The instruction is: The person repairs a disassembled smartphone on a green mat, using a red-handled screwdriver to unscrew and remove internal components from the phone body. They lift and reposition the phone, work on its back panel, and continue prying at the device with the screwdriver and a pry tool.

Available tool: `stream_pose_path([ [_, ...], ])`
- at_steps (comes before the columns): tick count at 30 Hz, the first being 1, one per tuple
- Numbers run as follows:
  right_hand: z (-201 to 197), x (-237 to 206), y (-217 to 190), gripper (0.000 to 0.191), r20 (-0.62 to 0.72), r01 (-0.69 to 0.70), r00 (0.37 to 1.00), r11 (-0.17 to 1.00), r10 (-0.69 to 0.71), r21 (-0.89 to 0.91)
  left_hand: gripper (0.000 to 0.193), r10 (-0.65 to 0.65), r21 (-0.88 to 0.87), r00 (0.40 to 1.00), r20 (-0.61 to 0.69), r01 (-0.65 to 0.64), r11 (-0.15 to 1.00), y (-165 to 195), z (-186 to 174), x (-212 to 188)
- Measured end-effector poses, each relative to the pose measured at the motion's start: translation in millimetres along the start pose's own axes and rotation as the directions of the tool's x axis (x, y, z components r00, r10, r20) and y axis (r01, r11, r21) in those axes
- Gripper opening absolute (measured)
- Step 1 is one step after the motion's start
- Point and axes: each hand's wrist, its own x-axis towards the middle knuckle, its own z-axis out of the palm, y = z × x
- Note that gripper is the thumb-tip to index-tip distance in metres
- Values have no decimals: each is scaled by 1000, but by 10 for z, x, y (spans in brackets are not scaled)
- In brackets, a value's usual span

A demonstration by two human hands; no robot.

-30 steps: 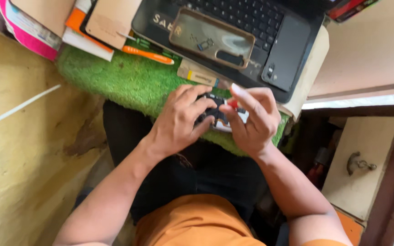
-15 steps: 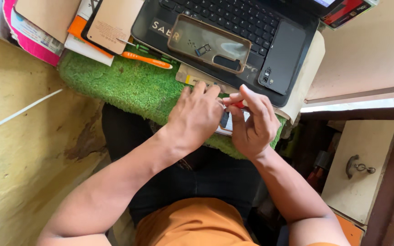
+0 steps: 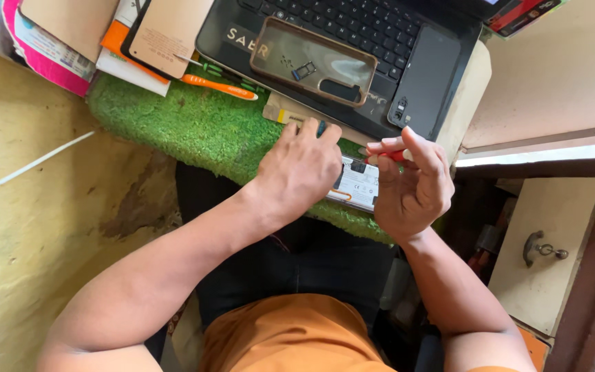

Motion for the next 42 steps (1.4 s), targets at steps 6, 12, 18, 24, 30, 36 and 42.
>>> stream_pose_path([
  [6, -59, -54, 32, 42, -10, -49, 999, 997, 49, 54, 13, -3, -101, 994, -107, -8, 995, -91, -12, -53],
  [12, -89, -52, 45, 41, -10, -40, 999, 997, 41, 60, 11, 36, -72, 962, -272, -58, 996, -754, -29, 251],
  [18, -117, -28, -17, 41, 7, -7, 1000, 1000, 7, -14, 5, -20, -124, 930, -368, -28, 992, -1081, 28, 333],
  [24, -21, -25, -71, 42, 15, -66, 998, 997, 66, 50, 5, -36, -223, 925, -377, -53, 973, -1100, -64, 246],
  [30, 92, -85, -146, 45, 66, -75, 995, 997, 74, 3, 9, -215, -507, 884, -416, -29, 862, -828, -179, 3],
  [36, 118, -135, -149, 45, 84, -37, 996, 997, 42, -66, 42, -48, -722, 989, -143, -71, 688, -482, -236, -370],
  [42, 109, -159, -140, 45, 119, 50, 992, 996, -41, -72, 85, 61, -560, 998, -30, -67, 826, -517, -122, -387],
])
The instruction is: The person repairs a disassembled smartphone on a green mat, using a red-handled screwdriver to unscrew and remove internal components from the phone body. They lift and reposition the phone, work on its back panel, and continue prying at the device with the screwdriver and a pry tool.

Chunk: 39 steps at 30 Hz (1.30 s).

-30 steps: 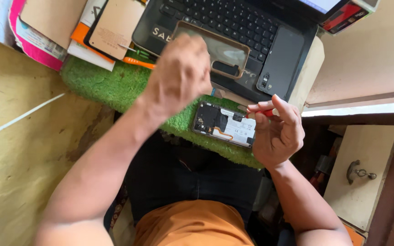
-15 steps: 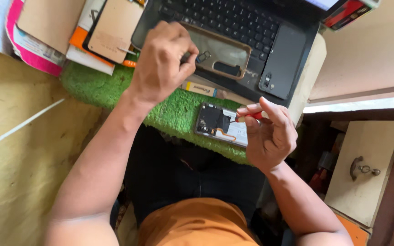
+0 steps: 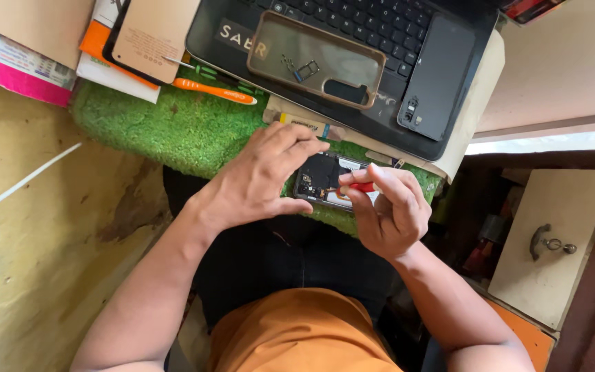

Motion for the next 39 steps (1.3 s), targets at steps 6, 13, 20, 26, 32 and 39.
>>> stream_pose_path([
  [6, -55, -23, 0, 44, 8, -46, 999, 999, 46, -15, 83, -9, 74, 999, -46, 13, 997, -11, 143, -21],
  [13, -28, -24, 55, 42, -3, 28, 1000, 999, -28, -40, 81, -26, 78, 998, -63, 31, 996, -17, 162, 5],
  [20, -23, -6, 56, 44, -3, 53, 999, 994, -54, -90, 69, 57, -73, 986, -155, -69, 995, -71, 76, -12],
  [26, -58, 68, 9, 46, 41, 185, 983, 947, -181, -264, 4, -130, -485, 920, -370, -72, 872, -217, 70, -141],
  [32, -53, 101, 2, 45, 38, 176, 984, 944, -172, -281, 9, -411, -800, 732, -544, -303, 518, -433, 189, -173],
  [39, -102, 183, 39, 32, 186, 143, 972, 990, -142, 7, 9, -440, -806, 693, -571, -373, 459, -460, 236, -183],
])
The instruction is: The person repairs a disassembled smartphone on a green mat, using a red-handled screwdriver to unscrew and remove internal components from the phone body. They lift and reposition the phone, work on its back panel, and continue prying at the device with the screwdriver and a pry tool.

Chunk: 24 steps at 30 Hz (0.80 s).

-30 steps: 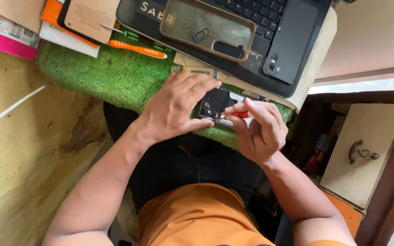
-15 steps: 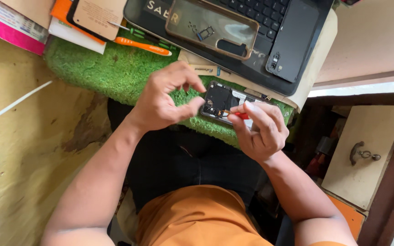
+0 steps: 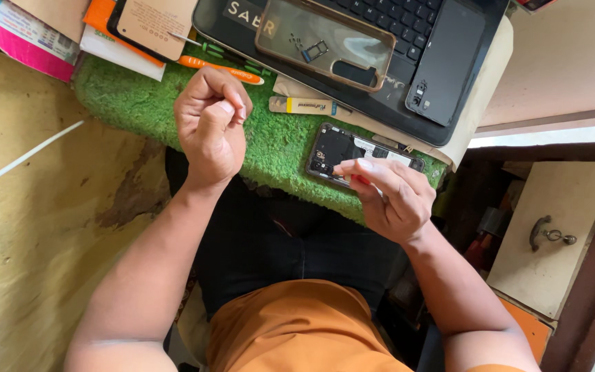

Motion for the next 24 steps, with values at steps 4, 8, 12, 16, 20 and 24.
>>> stream_pose_path([
  [4, 0, -8, 24, 33, -19, -17, 1000, 997, 18, 71, 6, 65, 243, 986, 156, -102, 965, 83, 96, -3],
  [8, 23, -21, 22, 45, -124, -17, 992, 994, 4, -104, 8, -108, 583, 832, 544, -282, 762, 227, 249, -19],
  [12, -69, 35, -51, 39, -43, -120, 992, 992, 118, -45, 34, -175, 613, 685, 707, -470, 635, 276, 396, 20],
  [16, -132, 135, -95, 36, 76, -78, 994, 997, 77, 9, 42, -193, 613, 642, 742, -532, 584, 280, 432, 59],
  [20, -67, 151, -146, 39, -10, -92, 996, 989, 91, -119, 42, -234, 657, 644, 729, -562, 502, 242, 439, 27],
  [24, -67, 195, -148, 35, -1, -68, 998, 997, 68, -36, 43, -248, 676, 659, 710, -539, 502, 218, 433, 14],
])
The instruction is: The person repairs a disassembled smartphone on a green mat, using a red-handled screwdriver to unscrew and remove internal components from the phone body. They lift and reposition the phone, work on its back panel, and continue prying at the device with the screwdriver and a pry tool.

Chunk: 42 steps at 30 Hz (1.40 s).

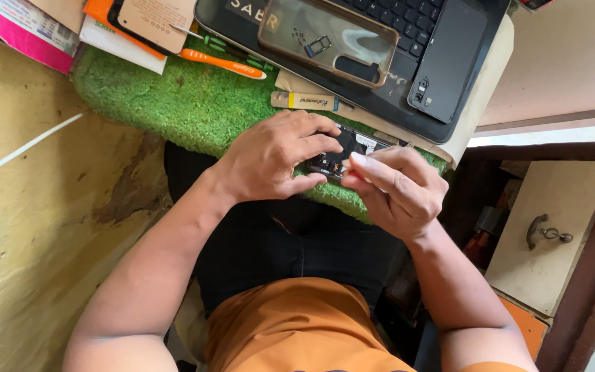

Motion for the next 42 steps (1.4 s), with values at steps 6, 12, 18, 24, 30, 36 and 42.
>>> stream_pose_path([
  [6, -83, 59, -6, 26, 107, -1, 994, 999, -4, 54, 51, -39, -36, 999, -19, 39, 999, -11, -1, 11],
  [12, 4, -39, 42, 35, -82, 29, 996, 993, -39, -117, 56, -77, -47, 997, -30, 76, 996, -29, 34, 2],
  [18, -121, -34, 73, 28, 123, 69, 990, 998, -66, -15, 60, -64, -43, 997, -32, 63, 997, -62, 51, 6],
  [24, -34, -43, 6, 44, -23, -60, 998, 991, 58, -116, 58, -85, -62, 996, -26, 83, 995, -66, 57, -8],
  [30, -126, 22, 7, 31, 149, 16, 989, 1000, -19, 20, 58, -95, -88, 995, -16, 93, 992, -66, 47, -6],
  [36, -27, -12, 19, 45, -28, -40, 999, 978, 35, -203, 57, -85, -70, 996, -19, 83, 994, -64, 60, 3],
  [42, -169, -20, 56, 30, 192, -24, 981, 999, 17, 32, 58, -99, -102, 995, -3, 98, 990, -65, 50, 1],
])
